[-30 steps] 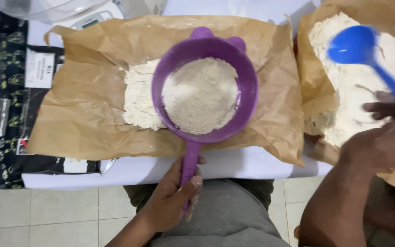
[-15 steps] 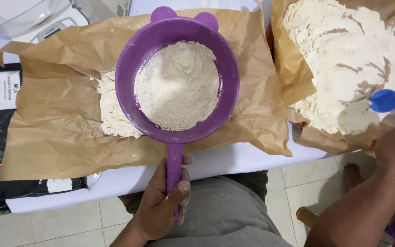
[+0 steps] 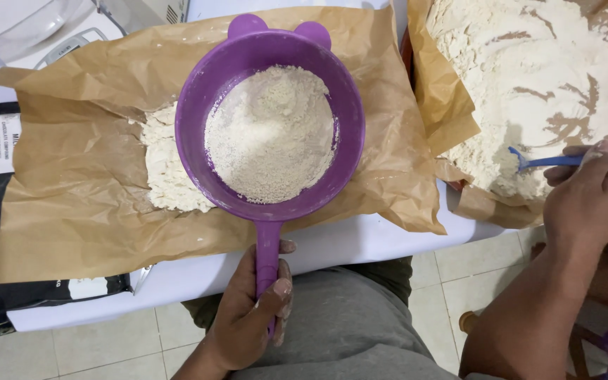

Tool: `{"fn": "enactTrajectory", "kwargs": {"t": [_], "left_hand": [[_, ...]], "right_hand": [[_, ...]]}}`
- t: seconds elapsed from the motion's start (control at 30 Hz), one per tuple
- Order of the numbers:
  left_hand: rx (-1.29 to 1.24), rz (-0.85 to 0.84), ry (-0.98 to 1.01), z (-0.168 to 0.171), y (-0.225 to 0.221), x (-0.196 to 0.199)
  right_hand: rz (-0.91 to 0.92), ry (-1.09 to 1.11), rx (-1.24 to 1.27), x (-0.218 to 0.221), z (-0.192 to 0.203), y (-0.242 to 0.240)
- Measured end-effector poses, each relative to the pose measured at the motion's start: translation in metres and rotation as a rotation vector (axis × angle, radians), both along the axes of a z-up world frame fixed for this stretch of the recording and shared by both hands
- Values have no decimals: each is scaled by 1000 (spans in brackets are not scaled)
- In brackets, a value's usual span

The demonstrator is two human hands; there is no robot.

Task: Sifting flour from a parchment-lined tray into another container using a spoon and a handheld sifter.

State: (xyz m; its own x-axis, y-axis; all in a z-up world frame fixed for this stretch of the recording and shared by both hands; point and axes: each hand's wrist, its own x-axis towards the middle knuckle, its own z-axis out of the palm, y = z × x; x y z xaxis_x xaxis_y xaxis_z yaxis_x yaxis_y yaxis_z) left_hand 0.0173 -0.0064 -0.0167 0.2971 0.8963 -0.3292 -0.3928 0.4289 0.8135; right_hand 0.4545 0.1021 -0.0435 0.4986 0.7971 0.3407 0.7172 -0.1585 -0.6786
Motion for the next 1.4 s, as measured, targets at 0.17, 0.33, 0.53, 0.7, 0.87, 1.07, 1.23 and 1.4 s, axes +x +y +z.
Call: {"fn": "enactTrajectory", "kwargs": {"t": [0.17,0.33,0.53,0.7,0.87,1.07,1.23,1.4], "left_hand": [[4,8,14,2,0,-1],[-4,10,26,1,-1,-1],[17,-9,14,2,0,-1],[21,3,1,2,-1,0],[18,-5,29,1,-1,-1],[-15,-11,37,1,-2,-2],[-26,0,11,0,-2,0],[67,-35,45,1,-2,0]], "right_hand": [[-58,273,80,16,-16,16],[-119,430,102,32,-30,21],[-354,551,68,100,-65,46],[-249,377,46,40,-18,26],[-188,235,149,41,-27,25],[-17,53,257,27,-42,26],[-67,364,153,-13,-19,26],[-124,497,107,-27,-6,27]]}}
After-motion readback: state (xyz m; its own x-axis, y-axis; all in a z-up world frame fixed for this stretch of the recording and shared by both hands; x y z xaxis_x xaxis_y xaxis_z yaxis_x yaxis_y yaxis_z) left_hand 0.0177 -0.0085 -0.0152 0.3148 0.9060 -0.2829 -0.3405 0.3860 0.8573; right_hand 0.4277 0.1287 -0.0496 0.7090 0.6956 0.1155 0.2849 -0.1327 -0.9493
